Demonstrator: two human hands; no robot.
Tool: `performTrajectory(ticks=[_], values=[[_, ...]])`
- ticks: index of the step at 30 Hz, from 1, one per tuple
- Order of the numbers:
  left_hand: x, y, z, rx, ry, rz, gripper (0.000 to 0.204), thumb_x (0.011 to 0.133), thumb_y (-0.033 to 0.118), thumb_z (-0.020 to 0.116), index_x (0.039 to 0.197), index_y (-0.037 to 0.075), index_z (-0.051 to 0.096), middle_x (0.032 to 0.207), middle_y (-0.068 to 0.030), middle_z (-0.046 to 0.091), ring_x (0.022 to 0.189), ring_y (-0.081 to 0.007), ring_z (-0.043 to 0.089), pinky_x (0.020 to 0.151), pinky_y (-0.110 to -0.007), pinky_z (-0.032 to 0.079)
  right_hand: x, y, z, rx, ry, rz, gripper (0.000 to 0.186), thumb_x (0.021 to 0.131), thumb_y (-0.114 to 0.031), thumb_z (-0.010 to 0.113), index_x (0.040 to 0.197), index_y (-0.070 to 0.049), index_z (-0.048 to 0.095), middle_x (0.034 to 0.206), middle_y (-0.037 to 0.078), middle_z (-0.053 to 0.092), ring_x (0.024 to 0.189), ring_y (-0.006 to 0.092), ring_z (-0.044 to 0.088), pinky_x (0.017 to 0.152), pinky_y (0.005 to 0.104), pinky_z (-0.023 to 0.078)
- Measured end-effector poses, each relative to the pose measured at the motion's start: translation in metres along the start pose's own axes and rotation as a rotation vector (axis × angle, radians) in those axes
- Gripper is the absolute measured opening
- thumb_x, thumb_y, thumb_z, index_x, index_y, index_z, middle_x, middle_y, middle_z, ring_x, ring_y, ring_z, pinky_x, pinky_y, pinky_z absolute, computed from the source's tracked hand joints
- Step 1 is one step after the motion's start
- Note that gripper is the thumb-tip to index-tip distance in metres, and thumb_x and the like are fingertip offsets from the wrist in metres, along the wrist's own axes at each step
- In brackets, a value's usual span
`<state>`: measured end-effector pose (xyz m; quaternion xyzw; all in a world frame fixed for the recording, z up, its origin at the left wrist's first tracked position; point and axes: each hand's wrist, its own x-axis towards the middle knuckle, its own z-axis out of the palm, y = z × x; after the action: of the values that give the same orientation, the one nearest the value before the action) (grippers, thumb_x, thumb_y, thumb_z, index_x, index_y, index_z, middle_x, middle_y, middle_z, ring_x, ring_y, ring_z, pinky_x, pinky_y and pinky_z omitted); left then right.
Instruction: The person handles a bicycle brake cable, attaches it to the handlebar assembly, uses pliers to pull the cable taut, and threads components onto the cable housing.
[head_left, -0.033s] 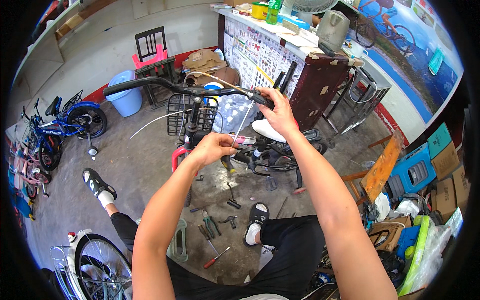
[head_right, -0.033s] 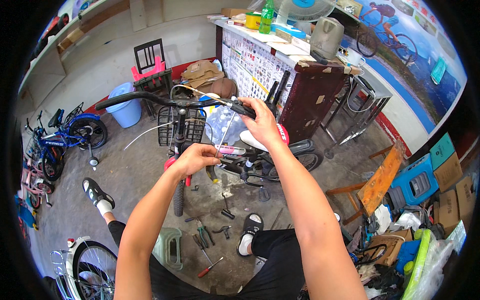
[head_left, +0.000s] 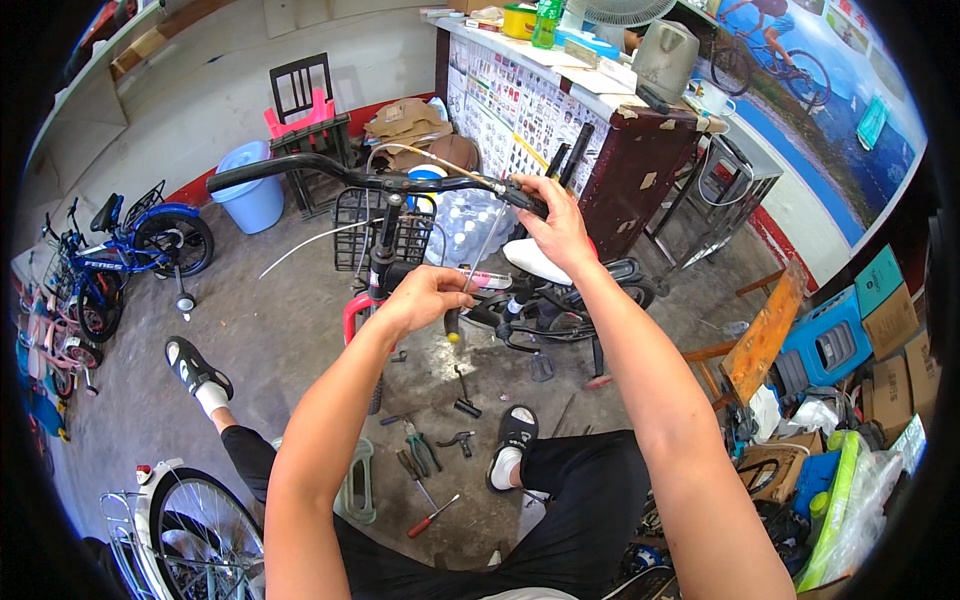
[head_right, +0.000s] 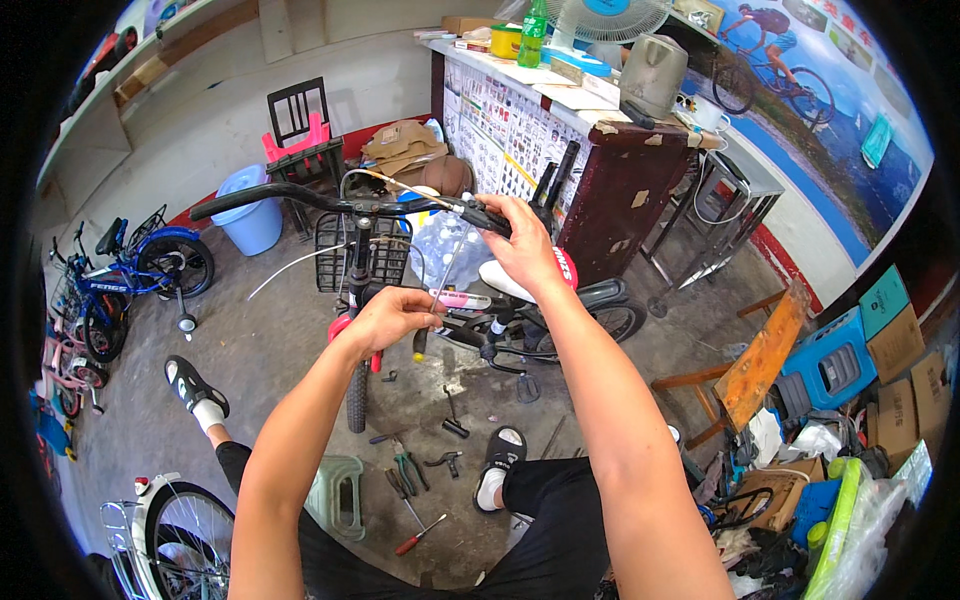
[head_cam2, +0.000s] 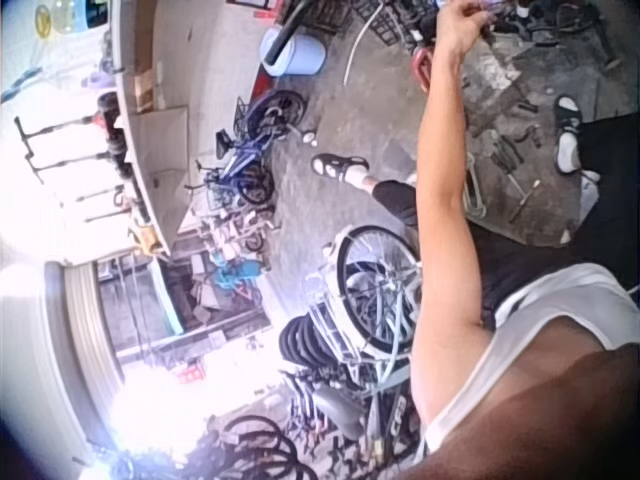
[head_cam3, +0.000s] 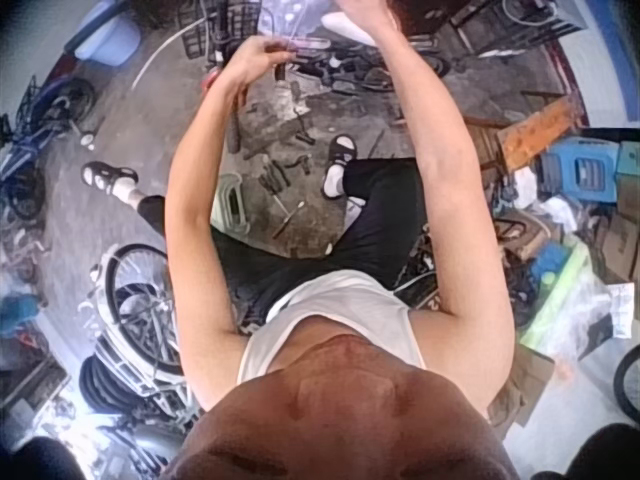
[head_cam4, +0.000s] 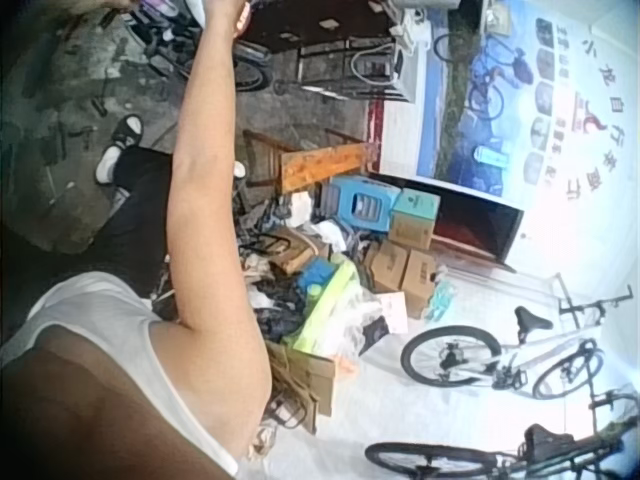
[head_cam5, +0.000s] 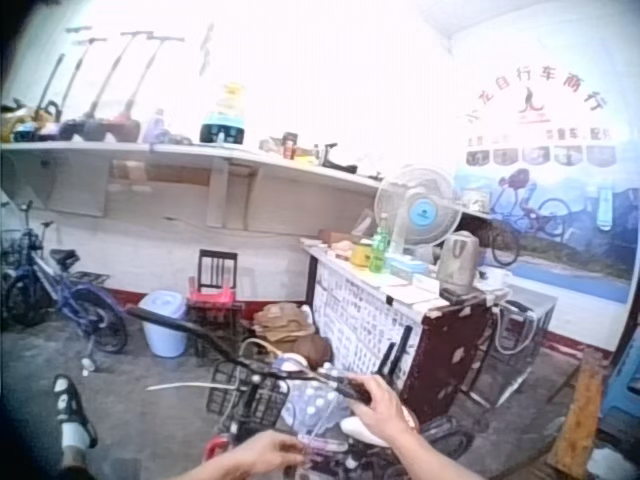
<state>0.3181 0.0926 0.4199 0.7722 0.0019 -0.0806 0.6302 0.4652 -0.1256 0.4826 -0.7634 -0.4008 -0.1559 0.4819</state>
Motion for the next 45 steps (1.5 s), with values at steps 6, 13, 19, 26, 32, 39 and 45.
performTrajectory(ticks=[6,13,19,26,32,39,45], values=[[-0.003,-0.009,-0.003,-0.083,-0.067,0.053,0.034,0.099,0.002,0.065,0.133,-0.001,0.07,0.109,-0.0072,0.077,0.099,-0.0116,0.07,0.094,-0.028,0.053,0.001,0.003,0.003,0.009,-0.005,-0.003,0.047,0.086,0.001,0.073,0.132,-0.008,0.067,0.12,0.012,0.069,0.114,0.0267,0.069,0.102,0.0386,0.053],[-0.002,-0.003,-0.004,-0.199,-0.228,0.053,0.031,0.1,0.001,0.062,0.13,-0.004,0.067,0.111,-0.0111,0.077,0.103,-0.0163,0.07,0.097,-0.03,0.054,-0.001,0.008,0.0,-0.004,-0.006,0.003,0.048,0.087,0.0,0.073,0.133,-0.01,0.066,0.12,0.012,0.068,0.114,0.0261,0.069,0.101,0.0382,0.054],[-0.006,-0.121,0.014,0.281,-0.301,-0.038,0.02,0.092,0.008,0.073,0.112,0.005,0.074,0.106,-0.0104,0.078,0.101,-0.0226,0.073,0.09,-0.038,0.058,0.0,0.007,0.003,0.017,-0.013,0.009,0.046,0.088,-0.005,0.075,0.132,-0.011,0.066,0.118,0.011,0.068,0.114,0.0263,0.069,0.1,0.0384,0.054],[-0.147,-0.344,0.178,0.6,-0.214,-0.544,0.033,0.086,0.032,0.074,0.115,0.018,0.078,0.112,-0.0127,0.078,0.105,-0.0347,0.073,0.089,-0.049,0.057,-0.002,0.001,-0.002,-0.029,-0.009,0.065,0.059,0.087,-0.019,0.081,0.141,-0.01,0.06,0.126,0.014,0.067,0.121,0.0282,0.066,0.106,0.041,0.051],[-0.205,-0.353,0.232,0.647,-0.048,-0.538,0.05,0.09,0.037,0.07,0.136,0.016,0.068,0.128,-0.0189,0.071,0.112,-0.0384,0.07,0.094,-0.051,0.057,-0.007,-0.007,-0.003,0.116,-0.01,0.039,0.067,0.089,-0.036,0.082,0.146,-0.009,0.058,0.13,0.014,0.066,0.125,0.0269,0.064,0.109,0.0406,0.048],[-0.095,-0.017,0.097,0.628,0.595,0.482,0.023,0.093,0.007,0.07,0.115,0.005,0.07,0.115,-0.0161,0.069,0.099,-0.0388,0.07,0.082,-0.045,0.058,-0.024,-0.007,0.009,-0.064,0.092,-0.126,0.033,0.097,-0.037,0.072,0.126,-0.021,0.076,0.13,0.013,0.066,0.124,0.0358,0.061,0.108,0.0484,0.044],[-0.033,0.14,0.02,1.02,0.823,0.919,0.026,0.084,-0.001,0.072,0.109,0.005,0.072,0.121,-0.0114,0.069,0.122,-0.0348,0.061,0.102,-0.045,0.049,-0.039,-0.018,0.01,-0.297,0.145,-0.129,0.038,0.095,-0.041,0.073,0.13,-0.026,0.074,0.141,0.014,0.06,0.136,0.0349,0.053,0.12,0.0579,0.03]])
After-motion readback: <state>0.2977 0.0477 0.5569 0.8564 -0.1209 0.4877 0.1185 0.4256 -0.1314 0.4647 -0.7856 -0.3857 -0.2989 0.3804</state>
